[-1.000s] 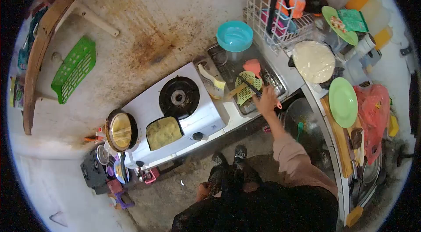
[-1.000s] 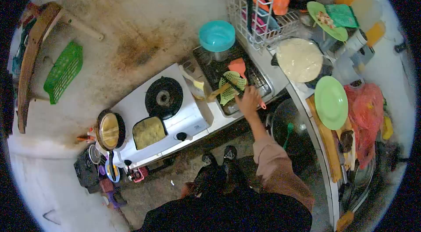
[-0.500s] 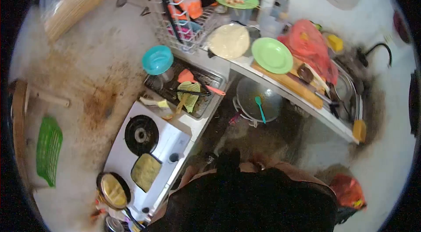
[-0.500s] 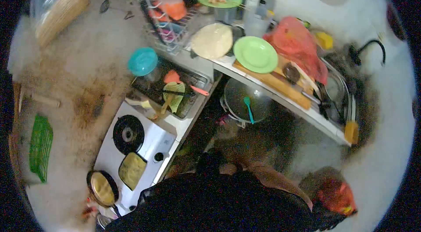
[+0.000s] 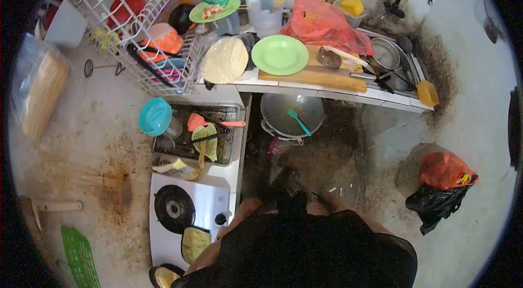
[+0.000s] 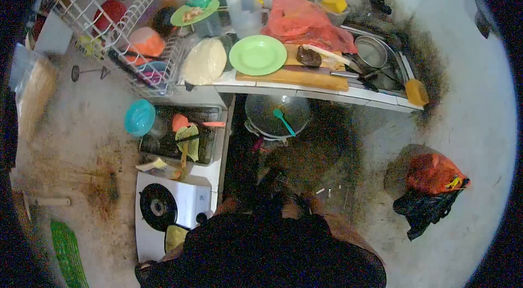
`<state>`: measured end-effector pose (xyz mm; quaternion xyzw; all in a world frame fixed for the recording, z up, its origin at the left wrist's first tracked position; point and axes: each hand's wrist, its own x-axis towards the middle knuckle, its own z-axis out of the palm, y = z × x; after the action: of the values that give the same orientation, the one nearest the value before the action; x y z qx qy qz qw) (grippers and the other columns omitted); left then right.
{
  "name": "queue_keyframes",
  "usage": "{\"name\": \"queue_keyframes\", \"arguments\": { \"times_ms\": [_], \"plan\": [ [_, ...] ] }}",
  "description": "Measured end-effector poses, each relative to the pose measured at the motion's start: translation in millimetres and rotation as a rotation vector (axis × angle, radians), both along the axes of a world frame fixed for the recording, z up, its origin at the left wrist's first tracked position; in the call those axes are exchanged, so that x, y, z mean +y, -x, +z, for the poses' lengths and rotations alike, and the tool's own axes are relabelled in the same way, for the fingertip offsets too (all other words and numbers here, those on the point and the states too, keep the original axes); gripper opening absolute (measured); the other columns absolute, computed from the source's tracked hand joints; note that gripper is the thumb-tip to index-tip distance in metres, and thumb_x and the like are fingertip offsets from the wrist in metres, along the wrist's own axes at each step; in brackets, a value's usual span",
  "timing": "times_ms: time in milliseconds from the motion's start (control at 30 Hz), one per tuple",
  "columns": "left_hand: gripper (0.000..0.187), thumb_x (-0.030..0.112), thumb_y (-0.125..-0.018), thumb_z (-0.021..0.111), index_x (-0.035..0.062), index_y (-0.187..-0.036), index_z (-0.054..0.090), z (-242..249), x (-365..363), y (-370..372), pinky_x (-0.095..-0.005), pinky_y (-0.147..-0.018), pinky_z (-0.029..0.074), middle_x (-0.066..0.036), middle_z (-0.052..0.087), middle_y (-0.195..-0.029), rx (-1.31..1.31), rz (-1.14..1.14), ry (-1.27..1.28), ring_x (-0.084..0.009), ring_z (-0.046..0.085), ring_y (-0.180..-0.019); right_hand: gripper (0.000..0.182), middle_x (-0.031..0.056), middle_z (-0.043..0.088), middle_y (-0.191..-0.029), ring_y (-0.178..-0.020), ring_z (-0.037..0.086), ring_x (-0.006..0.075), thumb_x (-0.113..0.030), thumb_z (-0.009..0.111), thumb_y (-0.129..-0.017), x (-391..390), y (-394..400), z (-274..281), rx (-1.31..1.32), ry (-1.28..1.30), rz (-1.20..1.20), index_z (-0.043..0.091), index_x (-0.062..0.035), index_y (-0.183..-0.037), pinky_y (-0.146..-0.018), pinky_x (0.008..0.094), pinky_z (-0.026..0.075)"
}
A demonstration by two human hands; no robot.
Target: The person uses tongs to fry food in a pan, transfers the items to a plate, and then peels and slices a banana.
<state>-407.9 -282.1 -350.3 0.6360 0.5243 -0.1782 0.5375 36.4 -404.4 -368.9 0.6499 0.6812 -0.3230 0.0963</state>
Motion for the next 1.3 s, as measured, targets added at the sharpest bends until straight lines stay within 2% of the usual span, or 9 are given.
{"name": "queue_keyframes", "arguments": {
  "times_ms": [267, 367, 500, 567, 700, 867, 1067, 1200, 1300],
  "plan": [
    [0.019, 0.018, -0.085, 0.049, 0.0047, -0.093, 0.060, -38.3, 47.2, -55.3, -0.0296, -0.060, 0.044, -0.010, 0.061, -0.085, -0.467, 0.362, 0.113, -0.0152, 0.056, -0.070, 0.034, 0.0165, 0.058, -0.101, -0.090, 0.056, 0.0344, -0.024, 0.050, -0.082, 52.7, -19.1, 53.8, -0.063, -0.081, 0.034, 0.052, -0.0009, -0.107, -0.077, 0.0428, 0.044],
    [0.024, 0.022, -0.088, 0.046, 0.0037, -0.091, 0.061, 32.7, 102.5, -83.7, -0.0304, -0.061, 0.044, -0.010, 0.061, -0.082, -0.774, 0.488, 0.088, -0.0140, 0.056, -0.071, 0.030, 0.0159, 0.058, -0.102, -0.090, 0.057, 0.0321, -0.017, 0.051, -0.082, 123.9, -22.4, 87.4, 0.108, -0.058, -0.206, 0.052, -0.0037, -0.109, -0.077, 0.0412, 0.045],
    [0.024, 0.023, -0.088, 0.050, 0.0013, -0.080, 0.055, 178.0, 187.6, -145.1, -0.0240, -0.060, 0.041, -0.002, 0.054, -0.073, -0.658, 0.431, -0.512, -0.0106, 0.048, -0.065, 0.023, 0.0167, 0.059, -0.089, -0.084, 0.057, 0.0298, -0.019, 0.055, -0.080, 268.2, 18.4, 279.9, 0.746, -0.313, -0.100, 0.055, -0.0018, -0.095, -0.073, 0.0394, 0.045],
    [0.028, 0.025, -0.089, 0.045, -0.0004, -0.085, 0.057, 248.6, 234.8, -166.2, -0.0281, -0.059, 0.043, -0.007, 0.058, -0.067, -0.614, 0.463, -0.757, -0.0138, 0.054, -0.062, 0.019, 0.0148, 0.058, -0.087, -0.083, 0.057, 0.0289, -0.017, 0.054, -0.081, 328.9, 35.6, 354.1, 0.740, -0.430, 0.019, 0.055, -0.0019, -0.091, -0.073, 0.0377, 0.045],
    [0.019, 0.017, -0.089, 0.046, -0.0010, -0.089, 0.053, 337.6, 318.2, -208.1, -0.0299, -0.061, 0.046, -0.010, 0.057, -0.070, -0.739, 0.619, -1.057, -0.0178, 0.056, -0.062, 0.012, 0.0143, 0.057, -0.085, -0.082, 0.055, 0.0304, -0.011, 0.051, -0.079, 443.6, 49.2, 402.3, 0.659, -0.880, 0.147, 0.056, -0.0032, -0.087, -0.071, 0.0378, 0.045],
    [0.025, 0.008, -0.075, 0.057, 0.0018, -0.099, 0.052, 346.2, 394.0, -232.5, -0.0392, -0.072, 0.046, -0.016, 0.056, -0.084, -0.214, 0.401, -1.598, -0.0335, 0.054, -0.082, 0.015, 0.0137, 0.057, -0.086, -0.081, 0.056, 0.0295, -0.011, 0.050, -0.080, 507.6, 55.3, 406.0, 0.619, -0.874, 0.120, 0.059, -0.0033, -0.090, -0.072, 0.0362, 0.044],
    [0.018, 0.016, -0.076, 0.052, 0.0003, -0.084, 0.055, 338.5, 420.3, -232.3, -0.0434, -0.070, 0.047, -0.019, 0.056, -0.081, 0.074, 0.287, -1.494, -0.0372, 0.053, -0.079, 0.013, 0.0150, 0.058, -0.084, -0.078, 0.059, 0.0285, -0.007, 0.055, -0.075, 518.2, 52.2, 391.5, 0.778, -0.698, 0.089, 0.059, -0.0036, -0.087, -0.069, 0.0356, 0.047],
    [0.018, 0.016, -0.077, 0.048, -0.0001, -0.082, 0.055, 357.8, 419.8, -223.5, -0.0461, -0.069, 0.046, -0.021, 0.057, -0.083, 0.069, 0.535, -1.364, -0.0394, 0.056, -0.076, 0.015, 0.0160, 0.060, -0.086, -0.074, 0.061, 0.0279, -0.007, 0.055, -0.075, 533.8, 60.8, 383.6, 0.829, -0.662, 0.082, 0.059, -0.0015, -0.088, -0.067, 0.0342, 0.047],
    [0.017, 0.012, -0.076, 0.049, -0.0017, -0.083, 0.055, 358.2, 434.2, -196.3, -0.0456, -0.069, 0.045, -0.023, 0.056, -0.084, -0.051, 0.485, -1.445, -0.0413, 0.055, -0.075, 0.017, 0.0156, 0.061, -0.086, -0.069, 0.062, 0.0257, -0.008, 0.052, -0.078, 564.4, 76.1, 369.2, 0.906, -0.530, 0.071, 0.058, 0.0006, -0.092, -0.063, 0.0332, 0.049]
  ]
}}
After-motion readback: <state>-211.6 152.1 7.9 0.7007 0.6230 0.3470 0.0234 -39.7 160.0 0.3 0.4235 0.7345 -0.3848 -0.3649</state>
